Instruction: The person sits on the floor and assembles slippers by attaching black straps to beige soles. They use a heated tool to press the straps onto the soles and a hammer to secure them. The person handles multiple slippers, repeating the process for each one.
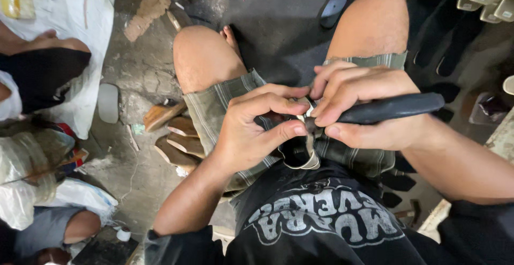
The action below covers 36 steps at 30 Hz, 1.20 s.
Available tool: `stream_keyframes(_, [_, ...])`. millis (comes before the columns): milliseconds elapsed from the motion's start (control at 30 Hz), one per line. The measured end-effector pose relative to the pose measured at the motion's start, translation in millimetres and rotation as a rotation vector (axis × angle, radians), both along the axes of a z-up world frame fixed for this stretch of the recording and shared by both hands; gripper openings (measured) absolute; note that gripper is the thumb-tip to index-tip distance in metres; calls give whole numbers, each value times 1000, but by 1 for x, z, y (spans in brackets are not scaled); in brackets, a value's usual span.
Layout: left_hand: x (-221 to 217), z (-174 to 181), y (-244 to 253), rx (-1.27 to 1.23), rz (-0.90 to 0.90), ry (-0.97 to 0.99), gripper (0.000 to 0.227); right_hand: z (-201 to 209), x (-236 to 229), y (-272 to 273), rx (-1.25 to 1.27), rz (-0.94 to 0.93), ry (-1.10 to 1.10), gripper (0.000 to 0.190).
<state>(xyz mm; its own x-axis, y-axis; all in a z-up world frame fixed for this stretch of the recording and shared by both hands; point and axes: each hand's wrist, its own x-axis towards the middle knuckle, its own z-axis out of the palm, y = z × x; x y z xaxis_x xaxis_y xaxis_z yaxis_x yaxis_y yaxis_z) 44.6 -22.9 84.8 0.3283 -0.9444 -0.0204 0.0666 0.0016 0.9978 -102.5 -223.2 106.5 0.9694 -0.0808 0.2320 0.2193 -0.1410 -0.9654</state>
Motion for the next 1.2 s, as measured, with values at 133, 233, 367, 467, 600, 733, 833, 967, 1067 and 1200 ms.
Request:
stream_keyframes(133, [6,40,-5,-102,23,-159,30,40,-2,-13,-88,-12,-81,16])
stream_keyframes(233, [9,68,-3,-184,40,-96,47,59,-15,-8,-39,-112,-211,14])
stream_keyframes(367, [16,62,-12,-210,6,-226,60,50,-21,3,-150,-236,-325,15])
stream_keyframes(467, [14,22,-19,-171,-51,-214,59,11,-21,14,9,-242,-211,14])
stream_keyframes(600, [-5,-45,-8,-180,-102,-170,58,-44,-45,23,88,-173,-56,13])
stream_keyframes(733, [-30,-80,8,-139,-154,-114,55,-67,-72,34,45,-91,19,12])
stream_keyframes(833, [-39,-87,17,-154,-197,-111,54,-68,-81,38,132,-58,57,11])
stream_keyframes(967, [-43,-91,16,-152,-228,-114,49,-64,-83,40,129,-100,111,11])
stream_keyframes(1067, [-53,-92,21,-104,-221,-96,46,-67,-91,47,82,-59,105,12])
stream_keyframes(1200, [-59,-99,30,-79,-274,-112,41,-78,-104,47,163,-8,193,13])
